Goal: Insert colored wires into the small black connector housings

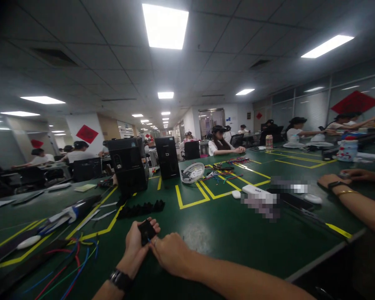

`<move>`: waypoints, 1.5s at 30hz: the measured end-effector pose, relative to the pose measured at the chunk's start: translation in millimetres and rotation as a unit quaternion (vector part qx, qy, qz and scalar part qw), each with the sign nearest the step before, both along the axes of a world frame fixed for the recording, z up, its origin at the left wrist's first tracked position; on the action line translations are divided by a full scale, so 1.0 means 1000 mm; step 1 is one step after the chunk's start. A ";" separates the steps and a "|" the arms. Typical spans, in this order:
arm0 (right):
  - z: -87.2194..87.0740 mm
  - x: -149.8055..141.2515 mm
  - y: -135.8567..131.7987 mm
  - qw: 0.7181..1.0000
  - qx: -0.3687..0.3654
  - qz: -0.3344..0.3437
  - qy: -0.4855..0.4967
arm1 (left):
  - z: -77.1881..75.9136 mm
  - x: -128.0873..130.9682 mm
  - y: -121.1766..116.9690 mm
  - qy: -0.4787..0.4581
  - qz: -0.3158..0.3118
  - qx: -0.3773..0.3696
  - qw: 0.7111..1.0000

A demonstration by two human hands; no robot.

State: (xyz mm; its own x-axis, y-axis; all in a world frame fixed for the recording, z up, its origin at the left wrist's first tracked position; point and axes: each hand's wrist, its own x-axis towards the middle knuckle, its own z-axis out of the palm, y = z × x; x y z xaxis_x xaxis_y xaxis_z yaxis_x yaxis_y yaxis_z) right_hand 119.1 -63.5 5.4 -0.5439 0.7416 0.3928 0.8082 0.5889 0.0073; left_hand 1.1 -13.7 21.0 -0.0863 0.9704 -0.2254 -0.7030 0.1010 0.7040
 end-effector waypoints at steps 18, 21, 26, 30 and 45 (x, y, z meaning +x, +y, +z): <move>0.011 0.007 0.008 0.983 -0.107 0.037 0.147 | -0.003 0.000 0.004 0.021 0.075 0.091 0.993; 0.018 0.008 0.008 0.980 -0.098 0.039 0.168 | -0.010 0.004 0.011 0.033 0.090 0.116 0.989; 0.003 0.009 0.011 0.985 -0.092 0.015 0.142 | -0.010 0.009 0.015 -0.005 0.036 0.098 0.995; -0.004 -0.001 0.010 0.986 -0.113 0.010 0.126 | -0.011 0.000 0.014 0.003 0.035 0.072 0.997; 0.003 -0.008 0.004 0.972 -0.166 0.018 0.167 | -0.004 0.001 0.008 -0.026 0.044 0.079 0.996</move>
State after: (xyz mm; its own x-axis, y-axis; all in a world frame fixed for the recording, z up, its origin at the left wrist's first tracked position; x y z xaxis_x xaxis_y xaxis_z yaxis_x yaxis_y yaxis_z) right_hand 111.1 -60.0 8.3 -0.4558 0.8403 0.2936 0.7117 0.5422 -0.4467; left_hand 2.3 -6.1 17.4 -0.1644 0.9833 -0.0775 -0.7397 -0.0710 0.6692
